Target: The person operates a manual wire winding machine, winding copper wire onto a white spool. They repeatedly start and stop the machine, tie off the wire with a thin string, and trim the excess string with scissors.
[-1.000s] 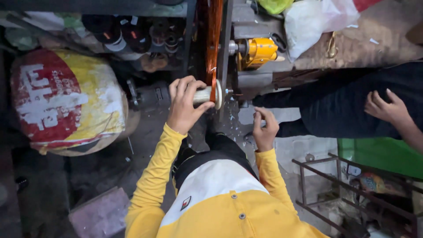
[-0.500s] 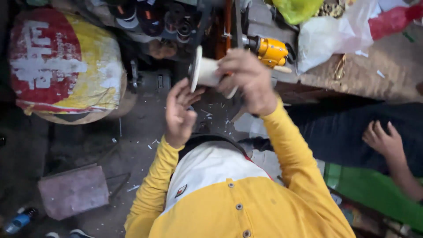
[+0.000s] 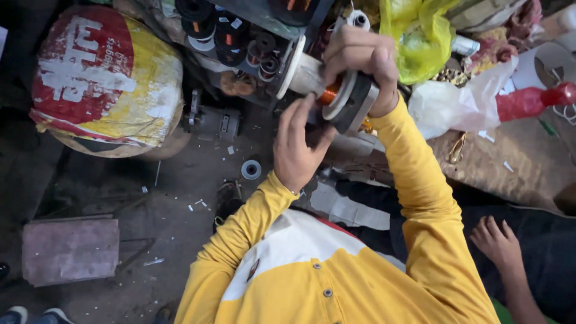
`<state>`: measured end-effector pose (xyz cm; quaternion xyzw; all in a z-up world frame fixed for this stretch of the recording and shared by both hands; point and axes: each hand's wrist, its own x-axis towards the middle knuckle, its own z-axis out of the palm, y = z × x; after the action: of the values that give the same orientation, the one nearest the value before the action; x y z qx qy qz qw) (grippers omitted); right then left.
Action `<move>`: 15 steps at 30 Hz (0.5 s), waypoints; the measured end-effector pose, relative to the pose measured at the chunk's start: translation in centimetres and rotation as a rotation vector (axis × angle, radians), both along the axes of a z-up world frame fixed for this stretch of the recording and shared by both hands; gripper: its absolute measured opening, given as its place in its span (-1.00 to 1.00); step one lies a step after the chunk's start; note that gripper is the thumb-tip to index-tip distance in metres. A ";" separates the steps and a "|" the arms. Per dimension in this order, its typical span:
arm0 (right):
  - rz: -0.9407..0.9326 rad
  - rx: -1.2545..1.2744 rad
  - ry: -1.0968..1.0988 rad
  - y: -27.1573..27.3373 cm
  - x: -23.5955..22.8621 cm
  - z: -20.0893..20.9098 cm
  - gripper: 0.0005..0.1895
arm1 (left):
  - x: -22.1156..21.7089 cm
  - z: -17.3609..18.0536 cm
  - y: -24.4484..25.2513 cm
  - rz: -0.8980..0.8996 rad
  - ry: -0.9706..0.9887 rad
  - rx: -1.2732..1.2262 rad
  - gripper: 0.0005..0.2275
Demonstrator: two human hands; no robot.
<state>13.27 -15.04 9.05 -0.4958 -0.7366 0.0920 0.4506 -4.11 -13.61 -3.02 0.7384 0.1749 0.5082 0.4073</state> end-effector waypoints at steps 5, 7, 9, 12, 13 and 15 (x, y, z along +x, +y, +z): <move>0.002 -0.009 -0.033 0.2 0.5 0.2 -0.21 | 0.7 0.1 -0.7 0.060 -0.060 -0.017 -0.56; 0.015 -0.013 -0.024 0.4 0.6 0.3 -0.23 | 1.0 0.2 -0.8 0.072 -0.073 -0.033 -0.57; 0.022 -0.010 -0.009 0.5 0.6 0.3 -0.25 | 1.3 0.3 -0.9 0.091 -0.077 -0.030 -0.58; 0.017 -0.001 0.026 0.5 0.7 0.0 -0.24 | 1.3 -0.4 -1.3 0.090 -0.058 -0.021 -0.57; 0.012 0.004 0.034 0.5 0.9 0.0 -0.23 | 1.3 -0.9 -1.3 0.073 -0.056 -0.030 -0.56; 0.012 -0.033 0.006 0.2 0.8 -0.1 -0.24 | 1.0 -2.3 -0.9 0.005 -0.047 -0.067 -0.56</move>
<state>14.11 -14.88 8.95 -0.4986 -0.7365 0.1085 0.4440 -3.07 -14.54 -5.32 0.7118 0.1841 0.5203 0.4345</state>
